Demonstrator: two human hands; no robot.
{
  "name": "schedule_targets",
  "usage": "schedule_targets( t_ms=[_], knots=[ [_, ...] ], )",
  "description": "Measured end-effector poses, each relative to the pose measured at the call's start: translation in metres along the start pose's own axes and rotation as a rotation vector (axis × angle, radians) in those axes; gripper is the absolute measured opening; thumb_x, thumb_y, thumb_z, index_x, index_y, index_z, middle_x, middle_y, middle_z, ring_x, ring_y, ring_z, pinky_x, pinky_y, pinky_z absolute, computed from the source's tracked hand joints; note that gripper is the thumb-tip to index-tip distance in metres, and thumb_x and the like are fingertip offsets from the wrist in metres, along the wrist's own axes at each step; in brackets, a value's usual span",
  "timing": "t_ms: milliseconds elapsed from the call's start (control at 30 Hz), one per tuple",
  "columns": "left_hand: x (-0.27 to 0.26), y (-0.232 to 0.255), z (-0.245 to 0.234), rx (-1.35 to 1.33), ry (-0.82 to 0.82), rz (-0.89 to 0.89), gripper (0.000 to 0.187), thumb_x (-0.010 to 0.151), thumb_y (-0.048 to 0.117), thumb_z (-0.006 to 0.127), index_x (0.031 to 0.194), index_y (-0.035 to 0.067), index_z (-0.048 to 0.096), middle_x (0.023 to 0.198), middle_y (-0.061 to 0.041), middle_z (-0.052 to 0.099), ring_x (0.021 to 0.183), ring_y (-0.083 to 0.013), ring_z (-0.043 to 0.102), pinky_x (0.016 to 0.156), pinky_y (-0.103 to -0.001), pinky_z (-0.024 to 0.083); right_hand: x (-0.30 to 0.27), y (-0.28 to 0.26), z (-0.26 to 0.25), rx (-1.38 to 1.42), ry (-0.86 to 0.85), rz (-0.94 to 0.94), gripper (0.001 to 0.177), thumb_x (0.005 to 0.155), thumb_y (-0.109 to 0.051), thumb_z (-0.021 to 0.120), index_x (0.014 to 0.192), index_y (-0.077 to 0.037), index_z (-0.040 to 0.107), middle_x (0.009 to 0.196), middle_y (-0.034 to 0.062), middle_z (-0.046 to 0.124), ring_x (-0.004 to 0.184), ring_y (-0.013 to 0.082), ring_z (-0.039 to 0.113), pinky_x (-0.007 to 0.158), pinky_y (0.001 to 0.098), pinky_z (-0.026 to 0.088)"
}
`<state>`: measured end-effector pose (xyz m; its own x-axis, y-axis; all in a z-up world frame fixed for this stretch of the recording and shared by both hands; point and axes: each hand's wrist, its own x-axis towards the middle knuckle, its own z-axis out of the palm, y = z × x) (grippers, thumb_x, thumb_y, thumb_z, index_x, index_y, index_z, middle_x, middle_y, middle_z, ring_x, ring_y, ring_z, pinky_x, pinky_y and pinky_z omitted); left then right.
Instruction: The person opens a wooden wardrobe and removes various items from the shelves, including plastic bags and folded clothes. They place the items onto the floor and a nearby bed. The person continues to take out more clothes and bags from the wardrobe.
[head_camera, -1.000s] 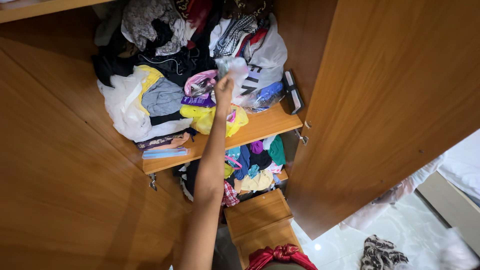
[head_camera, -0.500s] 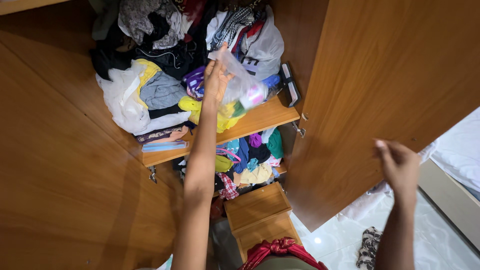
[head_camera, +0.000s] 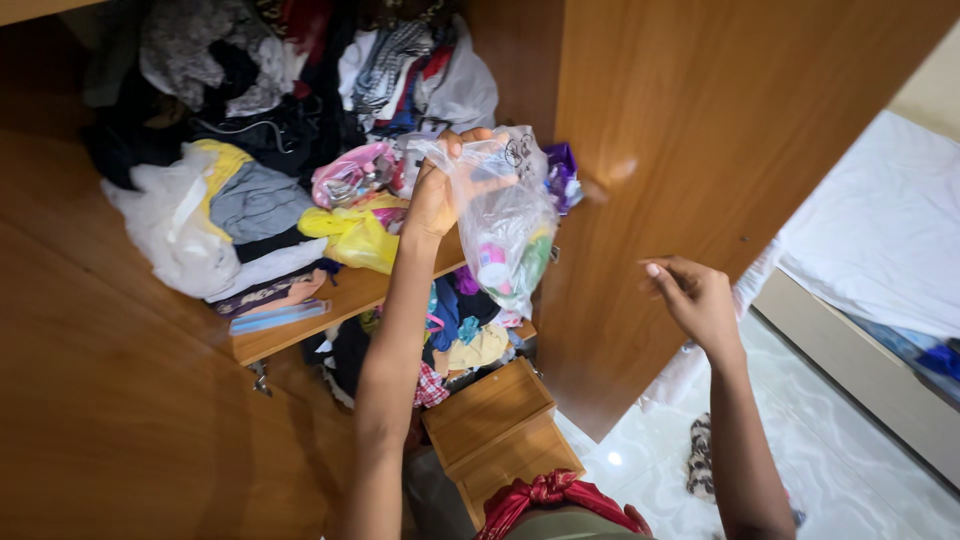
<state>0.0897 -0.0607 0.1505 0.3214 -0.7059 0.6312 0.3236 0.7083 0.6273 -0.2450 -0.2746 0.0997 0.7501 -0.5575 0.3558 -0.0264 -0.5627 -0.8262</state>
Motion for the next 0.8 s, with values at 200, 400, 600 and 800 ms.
schedule_targets(
  t_ms=[200,400,600,800],
  knots=[
    [0.011,-0.032,0.035,-0.174,-0.128,-0.032,0.020,0.102,0.026,0.072,0.097,0.016,0.055,0.129,-0.007,0.058,0.138,-0.0352,0.052,0.103,-0.072,0.052,-0.011,0.009,-0.017,0.005,0.010,0.045,0.029,0.102,-0.024,0.064,0.119,-0.002,0.075,0.087,0.0081,0.078,0.078,0.0107,0.070,0.071,0.0257,0.054],
    [0.012,-0.066,0.077,-0.348,-0.313,-0.071,0.025,0.095,0.033,0.078,0.107,0.020,0.061,0.122,0.002,0.058,0.134,-0.0316,0.054,0.100,-0.070,0.053,-0.020,0.016,-0.015,0.214,-0.147,-0.084,0.070,0.094,-0.024,0.071,0.155,-0.005,0.040,0.149,0.0134,0.050,0.130,0.0231,0.048,0.105,0.0376,0.042],
    [0.016,-0.115,0.107,-0.427,-0.413,-0.259,0.028,0.103,0.040,0.068,0.114,0.016,0.061,0.144,-0.013,0.059,0.137,-0.0373,0.059,0.112,-0.053,0.053,-0.015,0.016,0.011,0.331,-0.076,-0.343,0.116,0.078,-0.032,0.085,0.158,-0.008,0.004,0.156,0.0147,0.029,0.144,0.0219,0.033,0.116,0.0406,0.032],
    [-0.003,-0.162,0.086,0.186,-0.095,-0.298,0.029,0.109,0.021,0.055,0.127,0.002,0.067,0.139,-0.021,0.066,0.128,-0.0299,0.065,0.112,-0.047,0.052,-0.041,0.057,0.000,0.161,-0.037,0.133,0.026,0.086,-0.024,0.082,0.099,-0.001,0.078,0.086,0.0027,0.076,0.077,0.0089,0.066,0.072,0.0291,0.054]
  ],
)
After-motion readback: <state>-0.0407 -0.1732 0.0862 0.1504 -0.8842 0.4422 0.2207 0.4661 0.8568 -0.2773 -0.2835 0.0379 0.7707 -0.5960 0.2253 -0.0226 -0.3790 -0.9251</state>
